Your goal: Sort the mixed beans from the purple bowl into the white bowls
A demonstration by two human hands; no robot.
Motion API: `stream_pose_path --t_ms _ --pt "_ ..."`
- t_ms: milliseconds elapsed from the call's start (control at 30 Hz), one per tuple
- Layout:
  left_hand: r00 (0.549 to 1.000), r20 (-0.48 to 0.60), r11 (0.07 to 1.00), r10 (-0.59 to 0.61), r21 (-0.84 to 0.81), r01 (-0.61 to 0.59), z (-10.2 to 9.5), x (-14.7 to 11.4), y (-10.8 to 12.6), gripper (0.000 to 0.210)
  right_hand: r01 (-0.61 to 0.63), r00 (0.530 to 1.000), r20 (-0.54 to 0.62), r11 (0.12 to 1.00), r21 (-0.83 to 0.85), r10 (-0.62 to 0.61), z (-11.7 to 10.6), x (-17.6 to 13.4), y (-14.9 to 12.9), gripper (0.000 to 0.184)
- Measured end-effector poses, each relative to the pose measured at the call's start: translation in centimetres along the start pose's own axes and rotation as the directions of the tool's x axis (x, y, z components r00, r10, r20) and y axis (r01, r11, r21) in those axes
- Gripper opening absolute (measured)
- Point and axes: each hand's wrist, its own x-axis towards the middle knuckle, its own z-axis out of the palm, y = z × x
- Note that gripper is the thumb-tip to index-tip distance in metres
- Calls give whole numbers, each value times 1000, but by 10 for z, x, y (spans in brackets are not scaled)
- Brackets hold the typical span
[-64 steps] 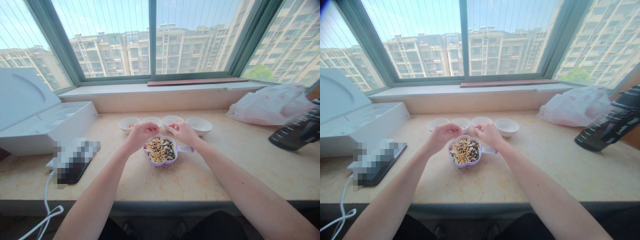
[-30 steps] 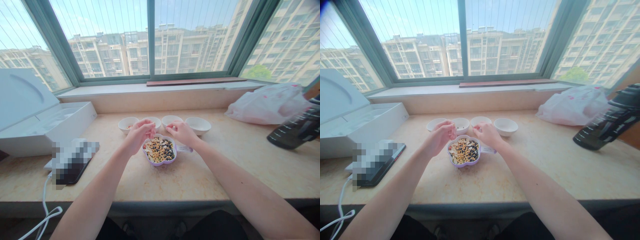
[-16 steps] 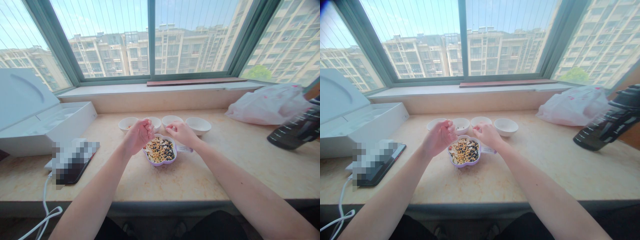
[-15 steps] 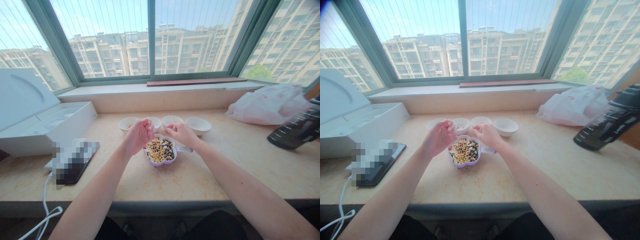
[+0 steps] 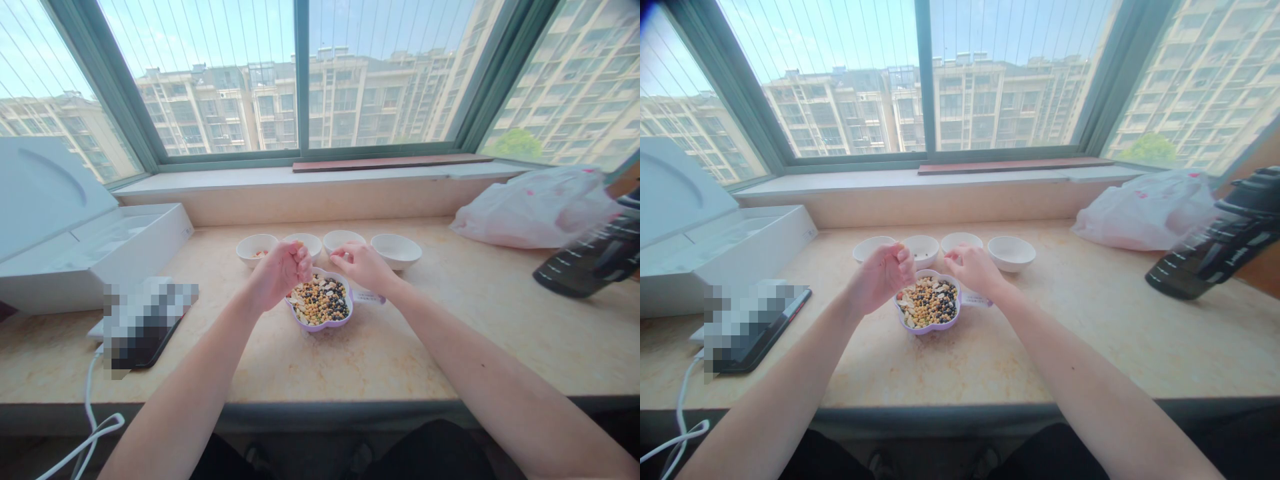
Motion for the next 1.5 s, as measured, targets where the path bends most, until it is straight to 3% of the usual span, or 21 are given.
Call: stream_pose_path --t_ms 167,400,467,600,667,733,867,1000,1100,1200,1300,1500 --pt "998 6 950 55 307 -54 0 2 -9 25 3 1000 16 1000 5 -3 -1 0 -1 19" --pt "991 56 716 125 687 -129 2 1 -21 24 -29 999 -15 1000 6 29 -1 -1 -4 17" --pt "977 101 604 188 772 -197 -1 2 -24 24 -24 1000 -15 1000 8 24 -1 -1 -4 16" --pt "902 228 236 366 915 -327 -10 5 -26 16 2 1000 1 1000 20 -2 -2 -1 -4 16" --pt "867 272 134 417 925 -355 -13 6 -26 15 7 1000 3 1000 21 -7 -2 -1 -4 16" --pt "850 293 90 438 927 -365 -16 6 -24 17 6 1000 4 1000 23 -6 -2 -1 -4 16" --pt "840 279 58 465 937 -344 -22 6 -18 16 -7 1000 15 1000 25 7 -1 -1 -4 18" --pt "831 185 63 524 965 -255 -39 10 -10 20 -23 1000 18 999 26 22 -1 -1 -4 18" --pt "809 59 119 585 980 -158 -58 14 -3 20 -17 999 29 1000 25 17 -1 -1 -5 18" --pt "781 -135 260 610 965 -37 -78 17 3 23 -22 999 42 1000 17 21 -1 -1 -5 18" --pt "754 -260 300 603 950 87 -93 18 7 25 -28 998 50 999 18 27 -1 -1 -5 19" --pt "730 -328 170 600 944 284 -114 18 10 25 -16 998 56 999 33 15 1 -2 -5 20"
